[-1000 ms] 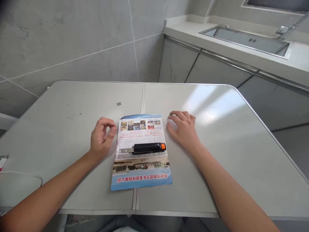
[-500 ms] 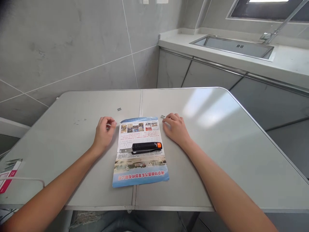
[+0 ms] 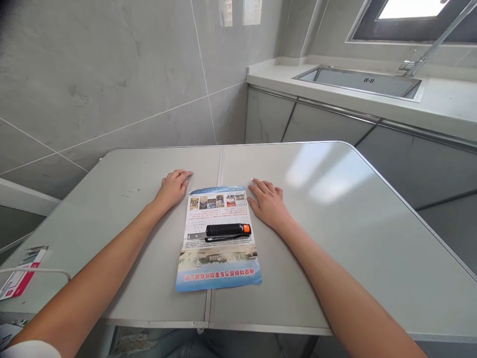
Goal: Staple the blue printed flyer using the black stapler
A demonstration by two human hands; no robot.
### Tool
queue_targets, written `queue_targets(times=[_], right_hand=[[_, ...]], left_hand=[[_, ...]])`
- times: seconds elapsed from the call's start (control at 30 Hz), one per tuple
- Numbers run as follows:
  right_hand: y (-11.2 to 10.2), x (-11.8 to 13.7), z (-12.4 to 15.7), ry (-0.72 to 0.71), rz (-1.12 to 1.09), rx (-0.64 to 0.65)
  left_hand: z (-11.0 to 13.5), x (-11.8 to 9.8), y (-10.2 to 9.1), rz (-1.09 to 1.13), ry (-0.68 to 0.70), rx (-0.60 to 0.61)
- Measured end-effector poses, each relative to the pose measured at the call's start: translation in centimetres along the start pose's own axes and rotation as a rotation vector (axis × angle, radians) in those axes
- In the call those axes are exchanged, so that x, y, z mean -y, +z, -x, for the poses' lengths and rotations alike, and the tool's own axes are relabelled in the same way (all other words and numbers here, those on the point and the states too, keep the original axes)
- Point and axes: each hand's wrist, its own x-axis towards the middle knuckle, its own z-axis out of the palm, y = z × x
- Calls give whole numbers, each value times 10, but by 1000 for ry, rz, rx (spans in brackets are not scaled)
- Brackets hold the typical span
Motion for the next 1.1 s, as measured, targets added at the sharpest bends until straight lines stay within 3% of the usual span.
queue_targets(times=[0.13,0.27,0.43,0.53,0.6,0.67,0.73,0.8,0.87,1.1], right_hand=[[1,-4,-1,-25,-72,-66],[6,-10,-3,-15,-132,-106],[4,-7,-2,18,-153,-129],[-6,5,4,-95,-275,-259],[-15,17,10,-277,-380,-289],[-21,31,17,-475,-454,-213],[-23,46,24,-597,-459,-53],[-21,58,30,-615,-402,84],[-14,65,33,-599,-339,133],[-7,61,34,-488,-342,-179]], left_hand=[[9,2,3,52,-3,-46],[33,1,-5,98,-34,-56],[68,-12,-12,442,-157,-163],[74,-22,-13,574,-162,-225],[74,-27,-11,666,-165,-238],[75,-32,-9,742,-159,-220],[76,-38,-7,788,-131,-173],[79,-42,-7,834,-95,-127],[81,-45,-9,885,-59,-105],[81,-49,-14,1014,40,-36]])
